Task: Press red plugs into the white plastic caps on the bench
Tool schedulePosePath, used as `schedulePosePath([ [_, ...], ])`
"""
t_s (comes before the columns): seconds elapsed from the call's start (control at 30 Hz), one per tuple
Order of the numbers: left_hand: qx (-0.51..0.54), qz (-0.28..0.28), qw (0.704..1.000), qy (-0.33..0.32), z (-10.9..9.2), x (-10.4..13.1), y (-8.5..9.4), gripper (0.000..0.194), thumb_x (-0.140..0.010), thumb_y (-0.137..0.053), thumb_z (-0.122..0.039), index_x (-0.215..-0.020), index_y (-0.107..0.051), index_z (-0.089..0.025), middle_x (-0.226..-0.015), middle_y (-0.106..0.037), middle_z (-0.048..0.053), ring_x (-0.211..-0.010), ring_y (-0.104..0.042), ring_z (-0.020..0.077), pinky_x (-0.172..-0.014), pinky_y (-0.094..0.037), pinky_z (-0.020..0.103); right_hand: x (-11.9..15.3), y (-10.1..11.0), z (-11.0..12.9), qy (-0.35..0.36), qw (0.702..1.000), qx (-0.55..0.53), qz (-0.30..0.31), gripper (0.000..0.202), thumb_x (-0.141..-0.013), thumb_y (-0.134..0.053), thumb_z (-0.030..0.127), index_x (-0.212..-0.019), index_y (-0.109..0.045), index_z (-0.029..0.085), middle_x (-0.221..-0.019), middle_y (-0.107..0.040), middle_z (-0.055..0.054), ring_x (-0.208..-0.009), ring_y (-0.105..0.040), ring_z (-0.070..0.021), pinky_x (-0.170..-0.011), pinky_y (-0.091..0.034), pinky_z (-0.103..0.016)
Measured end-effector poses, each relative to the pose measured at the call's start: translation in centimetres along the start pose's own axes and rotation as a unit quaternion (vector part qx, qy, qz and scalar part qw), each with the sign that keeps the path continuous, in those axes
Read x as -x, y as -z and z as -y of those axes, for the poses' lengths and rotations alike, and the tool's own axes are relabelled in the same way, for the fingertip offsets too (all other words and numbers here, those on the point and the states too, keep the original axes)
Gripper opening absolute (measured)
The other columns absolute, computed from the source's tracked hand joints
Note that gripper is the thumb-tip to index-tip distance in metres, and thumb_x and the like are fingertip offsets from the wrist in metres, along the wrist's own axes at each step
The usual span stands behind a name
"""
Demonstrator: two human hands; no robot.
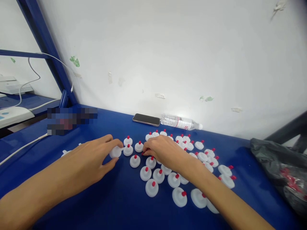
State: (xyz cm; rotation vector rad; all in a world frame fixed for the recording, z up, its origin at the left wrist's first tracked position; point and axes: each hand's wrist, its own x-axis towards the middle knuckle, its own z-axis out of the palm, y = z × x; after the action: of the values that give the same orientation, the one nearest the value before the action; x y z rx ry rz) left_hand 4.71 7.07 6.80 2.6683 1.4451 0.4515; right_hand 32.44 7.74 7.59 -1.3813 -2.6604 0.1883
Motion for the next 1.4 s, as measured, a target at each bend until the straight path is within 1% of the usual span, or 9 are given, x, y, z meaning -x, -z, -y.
schedulePosePath([
  [0.1, -0.003, 0.023, 1.000, 0.011, -0.3, -0.2, 0.0, 0.037, -0.104, -0.049, -0.052, -0.128, -0.071, -0.034, -0.119, -0.073, 0.004, -0.098, -0.075, 0.0263, -0.081, -0.052, 0.038, 0.1, 0.0, 0.1, 0.009, 1.000, 0.007, 0.003, 0.015, -0.104, -0.069, 0.016, -0.095, -0.079, 0.021, -0.087, -0.078, -0.002, -0.075, -0.070, -0.0180, -0.059, -0.036, -0.030],
  [0.23, -0.014, 0.018, 1.000, -0.003, -0.2, -0.2, -0.4, 0.038, -0.103, -0.051, -0.052, -0.130, -0.071, -0.034, -0.122, -0.071, 0.006, -0.109, -0.072, 0.0291, -0.084, -0.051, 0.039, 0.2, -0.1, 0.1, 0.025, 1.000, 0.016, 0.008, 0.015, -0.105, -0.067, 0.013, -0.100, -0.078, 0.020, -0.094, -0.080, -0.003, -0.077, -0.070, -0.0173, -0.061, -0.037, -0.030],
  [0.4, -0.039, -0.004, 0.999, -0.003, -0.7, -0.3, -0.3, 0.036, -0.100, -0.052, -0.046, -0.126, -0.072, -0.032, -0.116, -0.067, 0.006, -0.098, -0.070, 0.0277, -0.085, -0.051, 0.042, 0.2, 0.2, 0.0, 0.023, 0.999, 0.024, 0.011, 0.019, -0.104, -0.065, 0.006, -0.097, -0.078, 0.019, -0.097, -0.080, -0.005, -0.084, -0.073, -0.0201, -0.065, -0.039, -0.031],
  [0.53, -0.047, 0.004, 0.999, -0.005, -1.3, -0.4, 0.0, 0.033, -0.102, -0.050, -0.044, -0.121, -0.072, -0.030, -0.111, -0.066, 0.005, -0.099, -0.068, 0.0264, -0.082, -0.051, 0.040, 0.1, 0.9, 0.2, 0.008, 1.000, -0.005, 0.020, 0.019, -0.106, -0.064, 0.013, -0.098, -0.079, 0.019, -0.098, -0.081, -0.006, -0.085, -0.073, -0.0209, -0.067, -0.040, -0.031],
  [0.7, -0.040, 0.008, 0.999, -0.014, -1.2, -0.7, -0.1, 0.032, -0.102, -0.052, -0.045, -0.122, -0.073, -0.031, -0.110, -0.067, 0.005, -0.104, -0.067, 0.0272, -0.082, -0.050, 0.040, 0.5, 1.5, 0.3, 0.005, 0.995, -0.081, 0.059, 0.012, -0.104, -0.071, 0.021, -0.108, -0.082, 0.025, -0.095, -0.083, 0.001, -0.083, -0.074, -0.0179, -0.065, -0.043, -0.028],
  [1.0, -0.037, 0.021, 0.999, -0.017, -1.1, -0.5, -0.1, 0.035, -0.104, -0.053, -0.048, -0.127, -0.072, -0.031, -0.112, -0.067, 0.005, -0.107, -0.067, 0.0285, -0.082, -0.050, 0.042, 0.5, 1.3, 0.2, -0.017, 0.988, -0.127, 0.085, 0.006, -0.097, -0.080, 0.022, -0.093, -0.085, 0.024, -0.082, -0.081, 0.001, -0.074, -0.071, -0.0164, -0.062, -0.044, -0.028],
  [1.23, -0.009, 0.004, 0.999, -0.036, -1.3, -0.5, -0.1, 0.031, -0.104, -0.056, -0.046, -0.129, -0.070, -0.034, -0.113, -0.068, 0.004, -0.108, -0.068, 0.0287, -0.081, -0.050, 0.040, 0.5, 1.2, 0.4, -0.001, 0.991, -0.130, 0.043, 0.015, -0.104, -0.069, 0.020, -0.096, -0.082, 0.022, -0.089, -0.081, -0.001, -0.081, -0.073, -0.0188, -0.069, -0.047, -0.031],
  [1.3, 0.003, -0.007, 0.999, -0.036, -1.3, -0.4, -0.2, 0.033, -0.104, -0.057, -0.049, -0.131, -0.068, -0.034, -0.118, -0.069, 0.004, -0.106, -0.070, 0.0281, -0.083, -0.051, 0.041, 0.5, 1.5, 0.6, -0.002, 0.982, -0.187, 0.010, 0.013, -0.106, -0.068, 0.024, -0.101, -0.080, 0.022, -0.094, -0.082, -0.001, -0.085, -0.075, -0.0175, -0.073, -0.052, -0.030],
  [1.4, 0.017, -0.016, 0.999, -0.033, -1.3, -0.3, -0.4, 0.037, -0.104, -0.058, -0.053, -0.133, -0.067, -0.032, -0.129, -0.072, 0.004, -0.109, -0.072, 0.0289, -0.088, -0.052, 0.041, 0.7, 2.2, 1.1, -0.010, 0.941, -0.336, -0.041, 0.005, -0.101, -0.074, 0.026, -0.100, -0.078, 0.023, -0.096, -0.083, 0.001, -0.090, -0.078, -0.0149, -0.081, -0.059, -0.027],
])
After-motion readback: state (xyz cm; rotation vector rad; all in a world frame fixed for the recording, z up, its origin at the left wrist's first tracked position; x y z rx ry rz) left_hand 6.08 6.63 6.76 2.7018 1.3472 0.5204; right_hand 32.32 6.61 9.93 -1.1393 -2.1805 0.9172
